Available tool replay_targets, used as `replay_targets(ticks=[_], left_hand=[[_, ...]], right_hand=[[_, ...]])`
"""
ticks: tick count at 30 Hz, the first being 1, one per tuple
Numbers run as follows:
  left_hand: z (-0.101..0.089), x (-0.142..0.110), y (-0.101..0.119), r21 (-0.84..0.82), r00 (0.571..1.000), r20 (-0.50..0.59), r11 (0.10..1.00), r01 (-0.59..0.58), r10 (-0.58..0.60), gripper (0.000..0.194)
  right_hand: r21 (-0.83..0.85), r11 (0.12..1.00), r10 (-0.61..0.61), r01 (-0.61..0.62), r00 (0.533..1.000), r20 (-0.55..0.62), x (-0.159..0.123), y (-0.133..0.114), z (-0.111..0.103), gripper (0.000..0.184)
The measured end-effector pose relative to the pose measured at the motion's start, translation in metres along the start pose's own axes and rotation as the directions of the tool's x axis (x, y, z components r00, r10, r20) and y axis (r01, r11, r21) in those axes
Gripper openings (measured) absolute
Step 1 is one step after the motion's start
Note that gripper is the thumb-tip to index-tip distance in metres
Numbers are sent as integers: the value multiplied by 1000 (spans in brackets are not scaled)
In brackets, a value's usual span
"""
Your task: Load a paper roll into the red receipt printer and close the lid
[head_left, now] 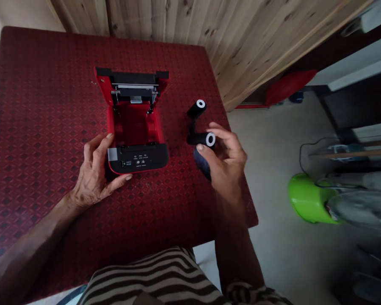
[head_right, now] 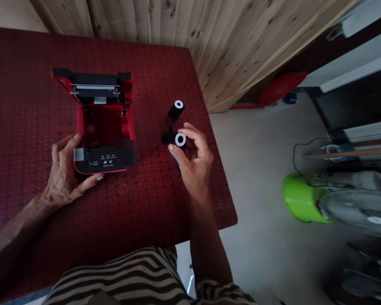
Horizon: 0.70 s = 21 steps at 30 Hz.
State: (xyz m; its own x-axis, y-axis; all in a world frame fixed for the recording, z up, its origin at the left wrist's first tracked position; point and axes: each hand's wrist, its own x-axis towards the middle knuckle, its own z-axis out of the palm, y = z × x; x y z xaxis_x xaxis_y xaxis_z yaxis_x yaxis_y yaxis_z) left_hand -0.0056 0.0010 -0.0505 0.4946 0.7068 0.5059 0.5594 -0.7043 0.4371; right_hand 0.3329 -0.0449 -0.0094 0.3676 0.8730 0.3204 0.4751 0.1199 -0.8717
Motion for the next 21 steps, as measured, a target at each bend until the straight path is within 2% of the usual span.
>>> replay_targets(ticks=[2,4,7,9,11,14,17,19,21], left_hand=[[0,0,0,-16,1000,1,1000,18,-18,109],[0,0,1,-25,999,7,999,32,-32,106],[0,0,2,-46,999,1,998,32,-32,102],[0,0,3,-56,999,-5,998,35,-35,102],[0,0,4,-46,999,1,998,37,-37,101],[-1,0,5,-28,999,20,999,25,-25,102],[0,-1,6,-48,999,26,998,34,-33,100],[1,-2,6,-73,999,22,996,41,-39,100],[2,-3,6,-94,999,19,995,43,-41,100]], right_hand=[[172,979,85,-107,988,129,-2,-21,-4,36],[267,942,120,-203,947,297,0,-40,-6,37],[304,912,95,-276,862,498,5,-61,-4,41],[270,929,59,-253,822,567,13,-71,0,43],[186,972,5,-142,808,588,23,-82,6,42],[-3,982,-152,190,792,592,40,-102,19,37],[-190,837,-274,513,693,667,53,-120,41,27],[-279,721,-257,635,619,742,58,-125,60,21],[-342,626,-193,701,564,803,61,-127,79,22]])
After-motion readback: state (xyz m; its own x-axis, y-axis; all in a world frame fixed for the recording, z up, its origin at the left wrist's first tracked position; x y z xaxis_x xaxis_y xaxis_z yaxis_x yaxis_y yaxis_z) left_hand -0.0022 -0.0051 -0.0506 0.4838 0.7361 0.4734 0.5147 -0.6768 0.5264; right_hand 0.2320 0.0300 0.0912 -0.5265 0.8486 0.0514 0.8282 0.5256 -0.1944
